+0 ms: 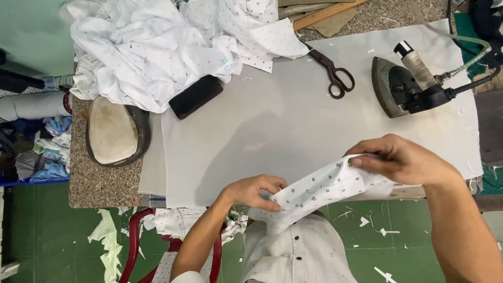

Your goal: The person irons a white patterned fabric piece on a work table using a steam iron and a black pressing block. They repeatedly fold, press, and trim the fabric with shears, handling the material one piece at a time.

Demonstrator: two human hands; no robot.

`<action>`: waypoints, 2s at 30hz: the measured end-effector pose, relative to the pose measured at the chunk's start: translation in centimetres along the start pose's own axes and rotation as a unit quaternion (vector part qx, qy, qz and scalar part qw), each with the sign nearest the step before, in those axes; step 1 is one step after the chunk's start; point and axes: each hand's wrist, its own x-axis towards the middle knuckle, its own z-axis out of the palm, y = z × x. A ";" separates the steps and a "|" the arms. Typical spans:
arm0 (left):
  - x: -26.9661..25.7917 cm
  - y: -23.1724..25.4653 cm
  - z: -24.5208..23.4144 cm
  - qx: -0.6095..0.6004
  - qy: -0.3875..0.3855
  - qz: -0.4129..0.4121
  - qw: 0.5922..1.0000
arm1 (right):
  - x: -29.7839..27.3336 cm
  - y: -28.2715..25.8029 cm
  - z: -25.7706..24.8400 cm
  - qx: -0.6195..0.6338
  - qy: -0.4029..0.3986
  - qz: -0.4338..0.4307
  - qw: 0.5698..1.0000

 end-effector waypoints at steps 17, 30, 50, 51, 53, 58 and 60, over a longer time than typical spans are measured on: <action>-9.2 -2.6 -0.4 0.201 0.211 -0.295 0.910 | 0.2 8.3 -2.3 -0.416 0.353 -0.129 0.828; -18.7 0.4 -7.9 0.227 0.452 -0.368 0.780 | -1.1 15.5 -2.8 -0.128 0.051 0.359 0.923; -8.2 -18.1 3.3 0.450 0.563 -0.376 0.582 | 6.3 29.1 12.0 -0.527 0.274 0.071 0.801; -8.4 -18.5 3.3 0.475 0.564 -0.367 0.567 | 6.1 29.7 12.2 -0.522 0.262 0.090 0.807; -8.3 -18.1 3.3 0.457 0.574 -0.373 0.567 | 5.7 30.1 12.4 -0.514 0.250 0.106 0.814; -7.5 -18.5 3.5 0.423 0.602 -0.413 0.537 | 5.8 31.6 11.7 -0.557 0.270 0.122 0.776; -6.8 -18.7 3.2 0.397 0.611 -0.438 0.528 | 6.1 32.2 11.0 -0.531 0.293 0.109 0.788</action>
